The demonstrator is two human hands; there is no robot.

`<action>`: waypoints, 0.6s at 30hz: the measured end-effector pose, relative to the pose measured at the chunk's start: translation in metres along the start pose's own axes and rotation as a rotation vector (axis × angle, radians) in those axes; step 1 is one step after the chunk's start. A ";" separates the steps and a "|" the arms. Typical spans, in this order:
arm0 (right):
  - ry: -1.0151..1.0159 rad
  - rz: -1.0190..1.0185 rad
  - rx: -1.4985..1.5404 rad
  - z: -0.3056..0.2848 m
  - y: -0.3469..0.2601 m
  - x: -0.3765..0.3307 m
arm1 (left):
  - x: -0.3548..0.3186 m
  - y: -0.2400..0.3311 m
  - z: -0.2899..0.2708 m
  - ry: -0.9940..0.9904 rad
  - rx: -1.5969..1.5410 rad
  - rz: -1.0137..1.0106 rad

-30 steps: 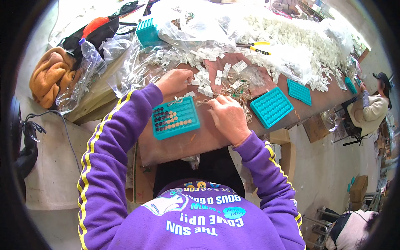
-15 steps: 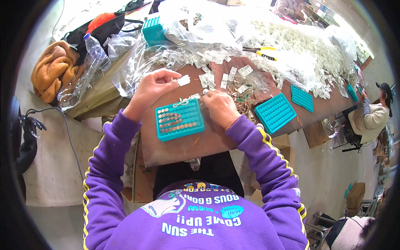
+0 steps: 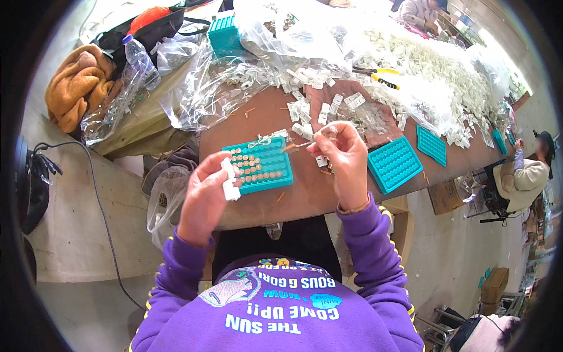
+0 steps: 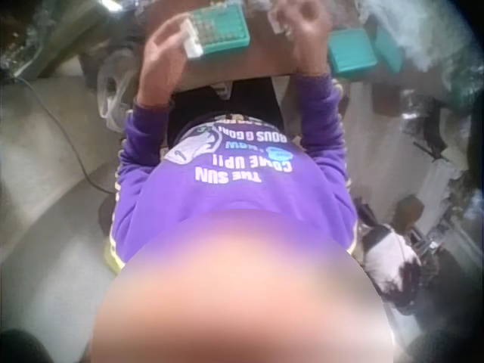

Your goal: The person repeatedly picks small white plastic housings and thin wires from a cluttered table, inserts the wires into the housings, and places the assembled units into a teal tray. The person handles items one at a time and continues the same insertion cycle throughout the clip.

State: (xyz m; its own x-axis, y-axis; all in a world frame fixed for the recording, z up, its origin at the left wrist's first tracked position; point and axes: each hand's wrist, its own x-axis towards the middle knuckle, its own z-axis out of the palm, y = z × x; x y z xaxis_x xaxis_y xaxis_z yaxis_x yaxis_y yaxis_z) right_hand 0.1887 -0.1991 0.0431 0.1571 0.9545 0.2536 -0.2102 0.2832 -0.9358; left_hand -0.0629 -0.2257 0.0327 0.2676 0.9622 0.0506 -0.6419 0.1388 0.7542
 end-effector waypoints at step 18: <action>-0.065 -0.105 0.152 0.048 0.010 -0.076 | -0.031 -0.047 0.044 0.250 -0.133 0.067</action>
State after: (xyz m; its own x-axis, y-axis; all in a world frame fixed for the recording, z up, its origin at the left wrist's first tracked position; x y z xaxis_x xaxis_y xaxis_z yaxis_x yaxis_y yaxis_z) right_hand 0.1286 -0.2647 0.0259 0.1243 0.9215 0.3680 -0.3397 0.3880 -0.8568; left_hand -0.0090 -0.2720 0.0244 0.0469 0.9959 -0.0778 -0.7453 0.0867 0.6610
